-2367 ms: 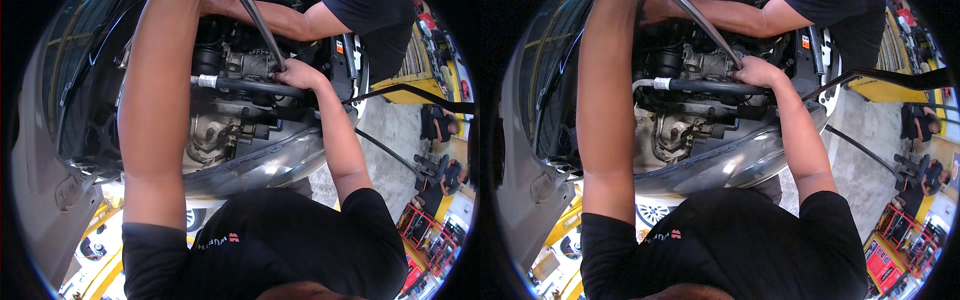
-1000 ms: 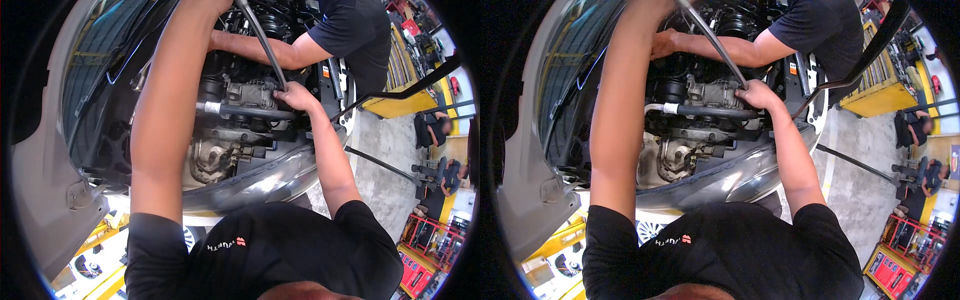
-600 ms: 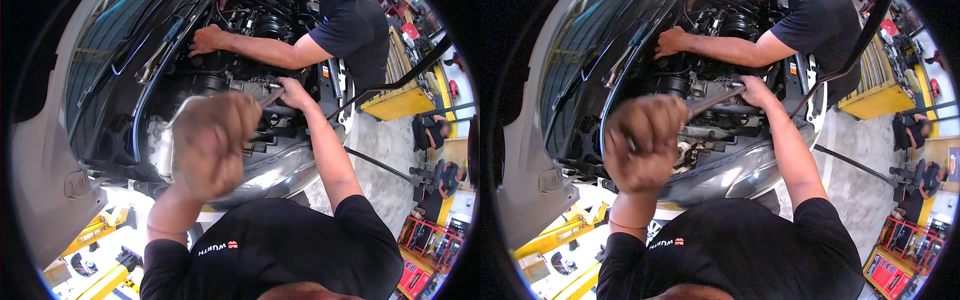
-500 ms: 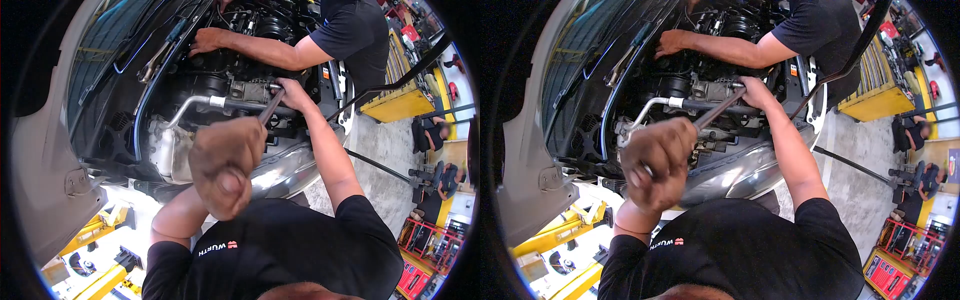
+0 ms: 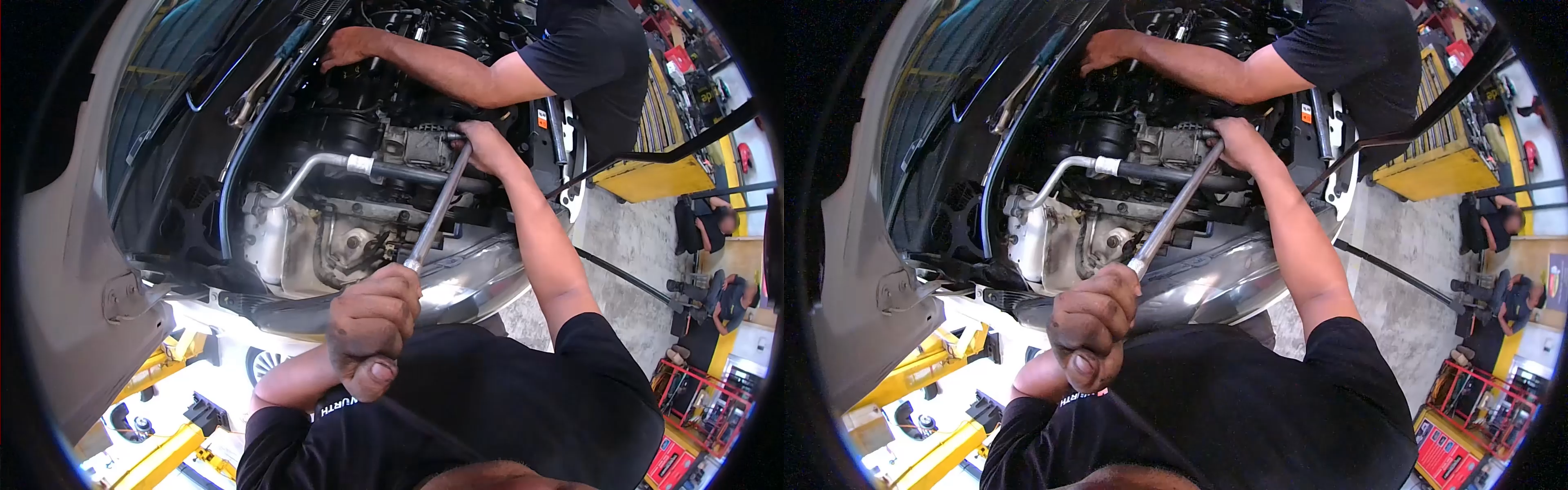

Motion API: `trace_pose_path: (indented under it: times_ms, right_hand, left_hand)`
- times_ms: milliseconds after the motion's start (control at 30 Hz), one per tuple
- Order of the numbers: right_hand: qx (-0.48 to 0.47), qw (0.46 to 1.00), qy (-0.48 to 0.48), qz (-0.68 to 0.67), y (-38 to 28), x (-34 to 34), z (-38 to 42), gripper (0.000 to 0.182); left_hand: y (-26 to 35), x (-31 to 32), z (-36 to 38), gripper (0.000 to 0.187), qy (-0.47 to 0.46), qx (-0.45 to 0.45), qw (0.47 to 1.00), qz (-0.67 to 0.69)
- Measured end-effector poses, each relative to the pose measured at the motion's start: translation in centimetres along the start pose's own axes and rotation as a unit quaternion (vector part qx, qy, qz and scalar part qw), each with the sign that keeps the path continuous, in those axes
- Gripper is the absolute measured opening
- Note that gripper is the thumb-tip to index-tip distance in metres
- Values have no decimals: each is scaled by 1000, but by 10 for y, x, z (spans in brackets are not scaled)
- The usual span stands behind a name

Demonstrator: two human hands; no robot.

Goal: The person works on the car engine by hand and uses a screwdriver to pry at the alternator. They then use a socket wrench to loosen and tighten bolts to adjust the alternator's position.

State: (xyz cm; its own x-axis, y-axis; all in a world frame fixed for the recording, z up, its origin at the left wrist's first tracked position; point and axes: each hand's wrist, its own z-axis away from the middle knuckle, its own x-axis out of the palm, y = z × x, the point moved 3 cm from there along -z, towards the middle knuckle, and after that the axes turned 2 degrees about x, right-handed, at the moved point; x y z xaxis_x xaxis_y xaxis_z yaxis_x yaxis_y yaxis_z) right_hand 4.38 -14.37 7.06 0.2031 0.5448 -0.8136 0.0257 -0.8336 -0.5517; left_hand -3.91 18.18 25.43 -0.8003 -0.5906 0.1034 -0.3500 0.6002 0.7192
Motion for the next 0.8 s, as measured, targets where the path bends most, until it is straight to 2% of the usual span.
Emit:
trace_pose_path:
  times_ms: [67,133,200,267,433,600,667,733,800]
  right_hand:
    - [-2,997,-39,62,-1,-1,-1,18]
    - [21,997,-52,52,0,-1,-4,20]
    - [46,996,-64,42,-1,0,-3,23]
    - [69,993,-85,38,-2,0,-2,29]
    - [65,992,-92,53,-20,-11,-10,36]
    - [87,983,-146,67,-17,-5,-17,38]
    - [100,991,-86,33,-17,-3,-13,38]
    - [108,991,-68,31,-6,6,-13,35]
    - [115,993,-40,0,-8,5,-14,26]
  left_hand:
    - [1,-4,-2,49,21,-5,1000,16]
    - [2,-9,-8,48,42,-13,998,34]
    - [0,-20,-25,50,108,-20,993,53]
    - [-3,-35,-48,50,233,-90,958,143]
    - [-5,-83,-93,43,250,-100,937,221]
    - [-10,-94,-96,41,235,-113,943,205]
    - [-13,-98,-94,40,239,-88,946,203]
    - [-20,-100,-104,39,235,-66,948,206]
    - [-28,-103,-122,37,238,-42,949,203]
